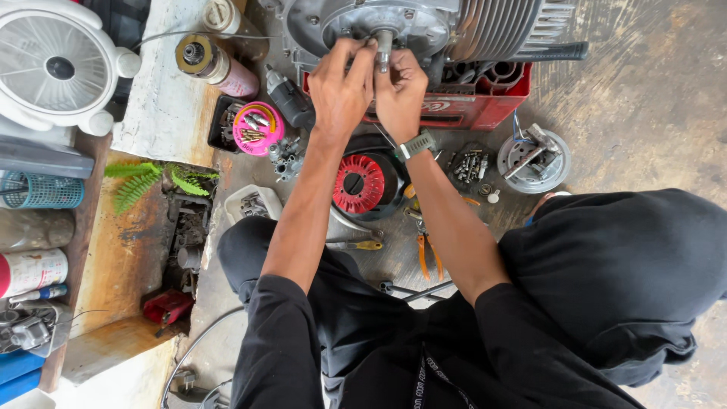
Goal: The person sits on the floor and uses a socket wrench to tighten a bolt on a small engine. They repeatedly rotate the wrench to secure the fastener on the engine's side casing.
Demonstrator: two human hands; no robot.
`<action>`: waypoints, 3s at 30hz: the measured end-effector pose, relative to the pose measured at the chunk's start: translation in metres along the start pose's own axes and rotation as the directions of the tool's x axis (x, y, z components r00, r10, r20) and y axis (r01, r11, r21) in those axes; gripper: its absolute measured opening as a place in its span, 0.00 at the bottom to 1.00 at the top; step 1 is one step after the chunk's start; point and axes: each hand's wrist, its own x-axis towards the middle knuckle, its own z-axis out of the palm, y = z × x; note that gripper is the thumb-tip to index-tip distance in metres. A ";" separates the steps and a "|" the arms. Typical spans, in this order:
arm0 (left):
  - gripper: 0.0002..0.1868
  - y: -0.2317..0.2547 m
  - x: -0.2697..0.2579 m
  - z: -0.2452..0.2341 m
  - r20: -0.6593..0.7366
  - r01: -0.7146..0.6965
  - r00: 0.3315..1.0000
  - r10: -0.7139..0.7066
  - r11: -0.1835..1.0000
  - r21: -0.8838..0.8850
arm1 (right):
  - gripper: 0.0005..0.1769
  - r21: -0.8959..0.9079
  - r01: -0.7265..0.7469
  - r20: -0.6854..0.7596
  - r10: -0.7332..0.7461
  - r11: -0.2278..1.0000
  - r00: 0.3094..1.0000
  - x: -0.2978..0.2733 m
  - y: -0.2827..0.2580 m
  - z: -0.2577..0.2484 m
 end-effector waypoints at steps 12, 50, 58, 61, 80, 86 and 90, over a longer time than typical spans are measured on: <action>0.05 -0.007 -0.004 0.001 0.034 -0.006 0.999 0.008 0.998 -0.063 | 0.05 -0.029 0.007 0.020 -0.007 1.000 1.000 0.003 -0.001 -0.002; 0.08 -0.009 -0.014 0.003 -0.009 0.022 1.000 -0.024 0.986 -0.167 | 0.03 -0.227 0.306 -0.097 -0.334 0.925 0.938 -0.009 -0.017 0.006; 0.05 -0.010 -0.017 0.007 -0.034 0.048 0.998 -0.057 0.973 -0.225 | 0.03 -0.089 0.210 -0.168 -0.222 0.974 0.960 -0.008 -0.002 0.012; 0.04 -0.008 -0.013 0.006 -0.053 0.012 0.998 -0.023 0.980 -0.201 | 0.06 -0.063 0.155 -0.154 -0.163 0.986 0.975 -0.009 -0.001 0.013; 0.02 -0.011 -0.009 0.007 -0.032 0.034 0.999 -0.042 0.977 -0.209 | 0.06 0.079 0.068 -0.136 -0.057 0.995 0.989 -0.006 0.012 0.014; 0.04 -0.019 -0.026 0.018 0.022 0.064 0.998 -0.061 0.981 -0.181 | 0.03 0.051 0.079 -0.155 -0.070 0.996 0.985 -0.009 0.010 0.007; 0.04 -0.013 -0.014 0.007 0.003 0.038 0.999 -0.038 0.980 -0.197 | 0.08 0.062 0.068 -0.158 -0.057 0.996 0.986 -0.008 0.012 0.017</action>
